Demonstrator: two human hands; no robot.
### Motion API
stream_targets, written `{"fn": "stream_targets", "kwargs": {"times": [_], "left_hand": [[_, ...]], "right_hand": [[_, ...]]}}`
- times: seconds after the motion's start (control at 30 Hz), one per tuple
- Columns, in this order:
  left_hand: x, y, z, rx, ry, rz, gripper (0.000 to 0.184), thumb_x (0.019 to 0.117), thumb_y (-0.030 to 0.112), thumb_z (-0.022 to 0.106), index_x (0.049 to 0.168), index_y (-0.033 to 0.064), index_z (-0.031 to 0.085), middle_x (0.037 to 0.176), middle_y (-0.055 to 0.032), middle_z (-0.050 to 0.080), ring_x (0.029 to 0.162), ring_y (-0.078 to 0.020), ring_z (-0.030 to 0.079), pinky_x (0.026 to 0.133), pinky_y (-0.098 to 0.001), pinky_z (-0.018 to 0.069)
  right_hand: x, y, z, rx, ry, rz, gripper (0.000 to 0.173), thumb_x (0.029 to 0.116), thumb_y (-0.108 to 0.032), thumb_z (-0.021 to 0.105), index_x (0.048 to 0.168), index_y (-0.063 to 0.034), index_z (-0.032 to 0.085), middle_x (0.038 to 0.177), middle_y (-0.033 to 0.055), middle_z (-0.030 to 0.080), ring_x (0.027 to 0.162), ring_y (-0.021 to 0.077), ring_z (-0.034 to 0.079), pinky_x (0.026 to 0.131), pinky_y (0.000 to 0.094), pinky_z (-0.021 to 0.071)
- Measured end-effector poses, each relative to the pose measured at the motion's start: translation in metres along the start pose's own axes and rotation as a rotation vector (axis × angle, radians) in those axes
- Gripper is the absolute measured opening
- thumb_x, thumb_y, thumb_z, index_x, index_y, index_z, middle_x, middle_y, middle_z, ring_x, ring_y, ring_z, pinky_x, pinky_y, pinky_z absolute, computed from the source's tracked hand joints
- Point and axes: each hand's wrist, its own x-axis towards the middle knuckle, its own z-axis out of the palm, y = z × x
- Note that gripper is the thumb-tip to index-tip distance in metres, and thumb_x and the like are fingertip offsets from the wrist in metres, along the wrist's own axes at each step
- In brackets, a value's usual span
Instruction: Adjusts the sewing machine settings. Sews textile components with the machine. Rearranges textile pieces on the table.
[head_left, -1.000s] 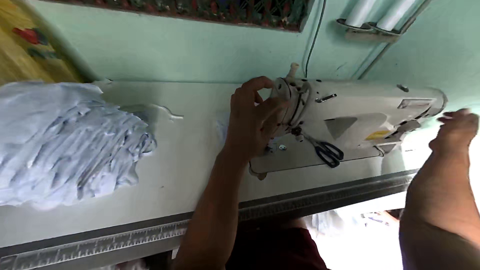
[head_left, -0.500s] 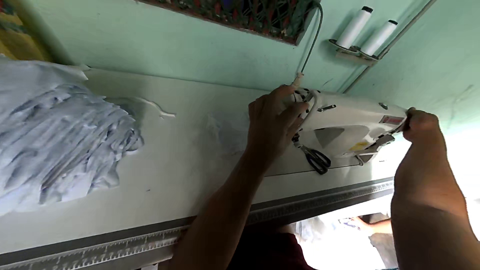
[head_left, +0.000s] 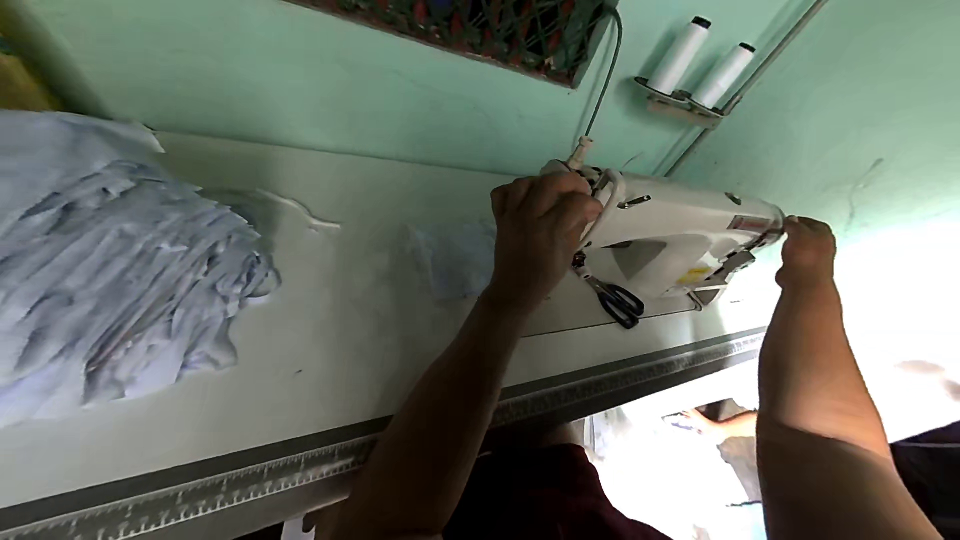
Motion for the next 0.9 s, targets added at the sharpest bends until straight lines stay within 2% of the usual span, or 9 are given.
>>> {"fn": "stream_targets", "kwargs": {"times": [0.07, 0.17, 0.27, 0.33, 0.4, 0.5, 0.53, 0.67, 0.9], "left_hand": [[0.002, 0.001, -0.005, -0.034, -0.058, -0.069, 0.013, 0.0991, 0.018, 0.065, 0.098, 0.0119, 0.076, 0.113, -0.0090, 0.070, 0.108, -0.0256, 0.061, 0.095, -0.0460, 0.0397], [0.003, -0.002, -0.017, -0.114, -0.076, -0.200, 0.019, 0.1023, 0.016, 0.057, 0.104, 0.0060, 0.073, 0.122, -0.0158, 0.066, 0.116, -0.0310, 0.058, 0.097, -0.0495, 0.0431], [0.005, -0.003, -0.029, -0.187, -0.052, -0.311, 0.020, 0.1037, 0.017, 0.054, 0.105, 0.0036, 0.069, 0.124, -0.0163, 0.062, 0.119, -0.0280, 0.055, 0.101, -0.0451, 0.0435], [0.005, -0.003, -0.031, -0.200, -0.032, -0.319, 0.018, 0.1029, 0.017, 0.056, 0.104, 0.0051, 0.069, 0.124, -0.0145, 0.061, 0.119, -0.0262, 0.054, 0.101, -0.0434, 0.0424], [0.004, 0.002, -0.029, -0.158, -0.048, -0.306, 0.015, 0.0999, 0.019, 0.062, 0.104, 0.0088, 0.073, 0.126, -0.0144, 0.061, 0.119, -0.0291, 0.055, 0.100, -0.0498, 0.0396], [0.004, 0.014, -0.019, -0.039, -0.103, -0.325, 0.014, 0.0933, 0.025, 0.074, 0.104, 0.0159, 0.078, 0.131, -0.0131, 0.062, 0.114, -0.0317, 0.057, 0.096, -0.0535, 0.0396], [0.005, 0.016, -0.017, -0.013, -0.129, -0.330, 0.014, 0.0924, 0.027, 0.075, 0.102, 0.0173, 0.078, 0.131, -0.0122, 0.062, 0.113, -0.0319, 0.056, 0.095, -0.0534, 0.0389], [0.009, 0.020, -0.017, 0.021, -0.211, -0.340, 0.012, 0.0937, 0.026, 0.073, 0.101, 0.0204, 0.081, 0.128, -0.0079, 0.064, 0.112, -0.0305, 0.055, 0.096, -0.0527, 0.0359], [0.021, 0.022, -0.023, 0.010, -0.318, -0.377, 0.009, 0.0917, 0.023, 0.076, 0.097, 0.0185, 0.082, 0.116, -0.0091, 0.066, 0.110, -0.0300, 0.056, 0.094, -0.0530, 0.0362]], "right_hand": [[-0.009, -0.001, -0.013, 0.015, -0.001, -0.022, 0.054, 0.1068, -0.032, 0.051, 0.147, 0.0035, 0.044, 0.149, 0.0270, 0.047, 0.137, 0.0361, 0.047, 0.111, 0.0561, 0.0375], [-0.028, -0.004, -0.032, 0.059, 0.015, -0.039, 0.053, 0.1057, -0.032, 0.054, 0.147, 0.0007, 0.045, 0.149, 0.0235, 0.048, 0.135, 0.0315, 0.048, 0.110, 0.0517, 0.0390], [-0.055, -0.009, -0.050, 0.061, 0.026, -0.068, 0.052, 0.1051, -0.032, 0.055, 0.146, -0.0021, 0.047, 0.147, 0.0190, 0.051, 0.131, 0.0258, 0.051, 0.108, 0.0463, 0.0419], [-0.072, -0.010, -0.058, 0.051, 0.024, -0.081, 0.050, 0.1051, -0.031, 0.055, 0.146, -0.0031, 0.048, 0.147, 0.0183, 0.051, 0.130, 0.0244, 0.052, 0.106, 0.0450, 0.0431], [-0.092, -0.013, -0.064, 0.036, 0.013, -0.092, 0.048, 0.1053, -0.030, 0.054, 0.145, -0.0042, 0.049, 0.147, 0.0185, 0.052, 0.129, 0.0246, 0.053, 0.105, 0.0449, 0.0437], [-0.114, -0.015, -0.066, -0.013, -0.027, -0.156, 0.046, 0.1051, -0.029, 0.054, 0.142, -0.0027, 0.053, 0.142, 0.0232, 0.053, 0.124, 0.0290, 0.054, 0.105, 0.0464, 0.0440], [-0.120, -0.015, -0.067, -0.034, -0.041, -0.174, 0.045, 0.1046, -0.028, 0.055, 0.142, -0.0027, 0.055, 0.143, 0.0245, 0.052, 0.126, 0.0312, 0.053, 0.107, 0.0473, 0.0438], [-0.137, -0.021, -0.066, -0.104, -0.083, -0.221, 0.041, 0.1026, -0.023, 0.058, 0.137, -0.0013, 0.059, 0.144, 0.0298, 0.049, 0.132, 0.0394, 0.049, 0.107, 0.0531, 0.0420], [-0.147, -0.026, -0.053, -0.166, -0.139, -0.251, 0.036, 0.1032, -0.023, 0.057, 0.132, -0.0023, 0.064, 0.145, 0.0272, 0.050, 0.136, 0.0403, 0.045, 0.110, 0.0552, 0.0385]]}}
